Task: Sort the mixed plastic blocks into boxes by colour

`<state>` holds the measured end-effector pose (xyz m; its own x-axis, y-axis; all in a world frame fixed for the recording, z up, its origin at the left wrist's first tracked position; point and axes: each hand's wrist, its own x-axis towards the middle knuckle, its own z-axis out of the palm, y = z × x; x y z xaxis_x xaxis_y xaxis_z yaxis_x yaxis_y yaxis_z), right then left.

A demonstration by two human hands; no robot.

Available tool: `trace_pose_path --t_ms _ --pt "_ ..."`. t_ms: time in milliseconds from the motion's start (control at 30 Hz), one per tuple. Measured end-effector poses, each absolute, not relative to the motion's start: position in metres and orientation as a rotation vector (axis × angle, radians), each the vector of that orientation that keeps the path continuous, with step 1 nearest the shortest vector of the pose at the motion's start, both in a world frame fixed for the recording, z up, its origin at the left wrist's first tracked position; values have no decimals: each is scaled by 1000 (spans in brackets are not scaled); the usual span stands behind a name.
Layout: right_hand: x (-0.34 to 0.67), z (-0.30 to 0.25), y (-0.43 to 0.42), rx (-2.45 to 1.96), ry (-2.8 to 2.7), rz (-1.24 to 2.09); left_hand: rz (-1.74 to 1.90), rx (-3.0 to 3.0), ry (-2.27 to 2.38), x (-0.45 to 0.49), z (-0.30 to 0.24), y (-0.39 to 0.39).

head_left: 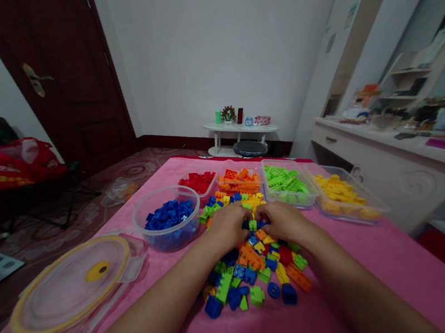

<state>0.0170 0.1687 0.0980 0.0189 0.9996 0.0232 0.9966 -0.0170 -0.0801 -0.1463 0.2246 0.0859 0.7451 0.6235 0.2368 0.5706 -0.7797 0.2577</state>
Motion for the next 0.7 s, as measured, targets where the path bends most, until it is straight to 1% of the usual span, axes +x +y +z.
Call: trace_pose_path --t_ms 233,367,467,567,700 --pt "17 94 169 -2169 -2143 68 454 2849 1049 -141 81 220" --pt "22 96 172 -2133 -2079 158 433 2809 1136 -141 81 220" --pt "27 99 175 -1998 -1958 258 452 2753 1130 -143 85 225" --pt "25 101 177 -1791 -1707 446 553 2586 1074 -146 92 233" --pt "11 101 178 -1501 -1252 897 863 2161 931 -148 103 243"
